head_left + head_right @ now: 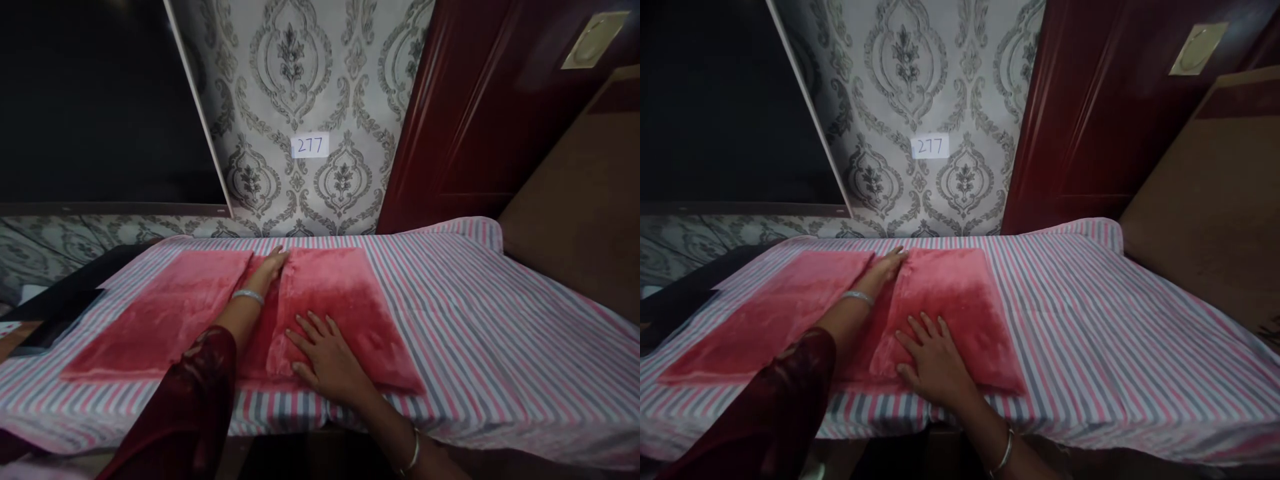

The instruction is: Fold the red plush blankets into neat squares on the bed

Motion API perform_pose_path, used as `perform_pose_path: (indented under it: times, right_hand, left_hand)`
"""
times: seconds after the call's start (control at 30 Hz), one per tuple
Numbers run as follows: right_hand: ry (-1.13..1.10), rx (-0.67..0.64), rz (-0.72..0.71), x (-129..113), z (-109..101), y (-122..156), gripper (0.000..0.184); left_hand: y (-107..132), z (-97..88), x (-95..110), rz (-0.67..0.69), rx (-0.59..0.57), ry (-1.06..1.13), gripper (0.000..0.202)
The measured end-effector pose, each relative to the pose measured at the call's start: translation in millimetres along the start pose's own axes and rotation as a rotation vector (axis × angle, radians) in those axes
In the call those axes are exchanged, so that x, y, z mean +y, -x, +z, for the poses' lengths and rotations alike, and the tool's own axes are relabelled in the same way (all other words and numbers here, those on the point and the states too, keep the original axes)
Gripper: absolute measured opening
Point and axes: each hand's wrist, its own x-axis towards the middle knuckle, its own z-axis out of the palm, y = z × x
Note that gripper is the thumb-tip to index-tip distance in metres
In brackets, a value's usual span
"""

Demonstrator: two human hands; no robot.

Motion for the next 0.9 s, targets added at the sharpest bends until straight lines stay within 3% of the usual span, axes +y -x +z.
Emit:
perform_pose_path:
  times: [0.13,0.27,0.53,0.7,0.9]
  right_hand:
    - [-0.013,-0.001,-0.009,1,0,1,0.062]
    - [-0.017,0.025,-0.021,1,0,2,0.062]
    - [0.038,0.080,-0.042,-1,-3,3,0.059]
    - [0.032,0.087,-0.034,-2,-7,2,0.059]
    - [0.024,0.076,-0.033,-5,-6,4,0.060]
  left_hand:
    - [-11,17.1,-10,0.132,0.141,-0.275,0.052]
    - [-13,19.7,-22,0.194,0.230,-0.515,0.045]
    - [-18,14.3,-11,0.222,0.164,-0.779,0.047]
    - [-1,32.7,-6,0.380,0.113,-0.930,0.055]
    - [41,60.7,-25,0.407,0.124,-1.074,0.058]
